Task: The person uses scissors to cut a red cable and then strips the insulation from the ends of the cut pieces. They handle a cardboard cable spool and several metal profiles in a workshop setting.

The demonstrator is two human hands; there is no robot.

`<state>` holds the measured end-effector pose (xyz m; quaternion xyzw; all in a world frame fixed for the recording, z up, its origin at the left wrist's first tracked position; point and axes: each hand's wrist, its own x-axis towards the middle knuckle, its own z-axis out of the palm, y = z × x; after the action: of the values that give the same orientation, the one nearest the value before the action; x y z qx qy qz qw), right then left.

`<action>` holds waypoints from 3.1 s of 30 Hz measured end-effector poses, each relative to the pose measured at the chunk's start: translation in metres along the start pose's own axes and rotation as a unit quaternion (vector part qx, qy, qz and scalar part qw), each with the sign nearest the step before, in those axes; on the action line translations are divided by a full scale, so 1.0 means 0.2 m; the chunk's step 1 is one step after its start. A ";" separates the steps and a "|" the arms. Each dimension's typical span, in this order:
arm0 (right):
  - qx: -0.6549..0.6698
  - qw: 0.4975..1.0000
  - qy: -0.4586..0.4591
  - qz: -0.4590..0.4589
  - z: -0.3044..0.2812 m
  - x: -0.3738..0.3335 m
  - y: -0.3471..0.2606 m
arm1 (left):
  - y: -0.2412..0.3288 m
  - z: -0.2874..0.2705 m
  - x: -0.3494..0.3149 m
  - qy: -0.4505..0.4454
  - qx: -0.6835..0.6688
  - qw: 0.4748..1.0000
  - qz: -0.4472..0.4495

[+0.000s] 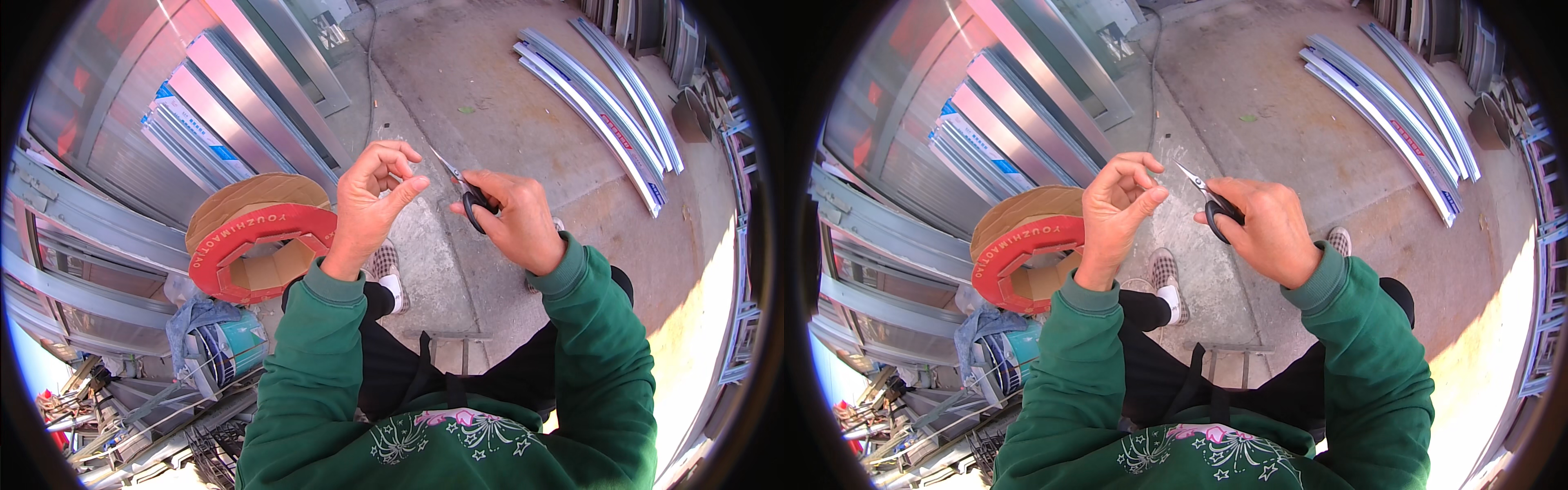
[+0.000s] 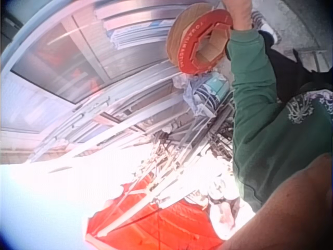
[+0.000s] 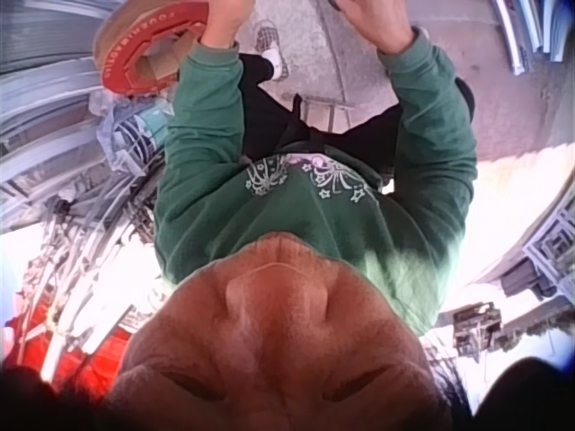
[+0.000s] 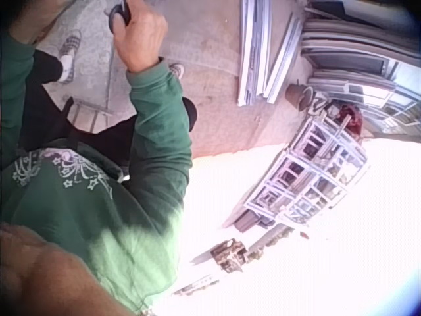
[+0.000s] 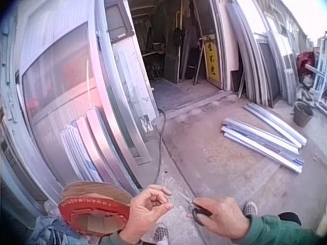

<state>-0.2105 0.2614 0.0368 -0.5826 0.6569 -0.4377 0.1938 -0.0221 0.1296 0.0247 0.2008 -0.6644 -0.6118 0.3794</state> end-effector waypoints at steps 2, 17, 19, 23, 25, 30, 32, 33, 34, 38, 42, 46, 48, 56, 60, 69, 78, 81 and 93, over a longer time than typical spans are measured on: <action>-0.009 0.999 -0.020 -0.025 -0.02 -0.01 -0.01 | 0.00 0.00 0.00 -0.002 0.034 0.999 0.010; -0.110 0.985 -0.075 -0.111 -0.06 -0.03 -0.02 | 0.03 -0.03 0.02 0.024 0.195 0.980 0.024; -0.120 0.983 -0.073 -0.116 -0.06 -0.03 -0.02 | 0.02 -0.03 0.02 0.021 0.201 0.979 0.029; -0.128 0.982 -0.079 -0.115 -0.06 -0.02 -0.01 | 0.02 -0.03 0.01 0.017 0.208 0.977 0.032; -0.129 0.982 -0.079 -0.116 -0.06 -0.02 -0.01 | 0.02 -0.03 0.01 0.015 0.211 0.977 0.033; -0.136 0.980 -0.082 -0.120 -0.06 -0.02 -0.01 | 0.03 -0.03 0.01 0.012 0.213 0.976 0.034; -0.136 0.980 -0.084 -0.121 -0.06 -0.02 -0.01 | 0.03 -0.03 0.01 0.009 0.214 0.976 0.032; -0.135 0.980 -0.085 -0.121 -0.06 -0.02 -0.01 | 0.03 -0.04 0.01 0.004 0.215 0.976 0.028; -0.136 0.979 -0.085 -0.124 -0.06 -0.02 -0.01 | 0.03 -0.04 0.01 -0.002 0.216 0.976 0.023; -0.142 0.978 -0.088 -0.127 -0.06 -0.02 -0.01 | 0.03 -0.04 0.01 -0.010 0.214 0.977 0.015; -0.151 0.976 -0.093 -0.129 -0.07 -0.02 -0.01 | 0.03 -0.04 0.01 -0.002 0.203 0.979 0.018; -0.160 0.972 -0.097 -0.142 -0.08 -0.02 -0.01 | 0.03 -0.04 0.02 -0.009 0.199 0.980 0.010; -0.164 0.971 -0.101 -0.142 -0.08 -0.02 -0.01 | 0.03 -0.04 0.02 -0.012 0.196 0.981 0.005; -0.172 0.963 -0.127 -0.162 -0.10 -0.01 -0.01 | 0.05 -0.05 0.01 -0.029 0.181 0.983 -0.031; -0.164 0.963 -0.124 -0.173 -0.09 -0.01 -0.02 | 0.04 -0.06 0.01 -0.028 0.166 0.985 -0.035; -0.154 0.964 -0.135 -0.169 -0.09 -0.01 -0.02 | 0.06 -0.06 0.01 -0.031 0.163 0.985 -0.040; -0.142 0.967 -0.144 -0.155 -0.10 -0.01 -0.04 | 0.06 -0.06 0.00 -0.025 0.157 0.987 -0.038; -0.138 0.968 -0.148 -0.147 -0.10 -0.01 -0.04 | 0.07 -0.06 0.00 -0.023 0.158 0.987 -0.033; -0.102 0.975 -0.149 -0.130 -0.09 -0.02 -0.03 | 0.07 -0.06 0.00 -0.014 0.164 0.986 -0.014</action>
<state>-0.2198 0.2711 0.0503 -0.7382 0.5806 -0.2983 0.1706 -0.0102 0.1232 0.0385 0.2615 -0.7582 -0.5024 0.3231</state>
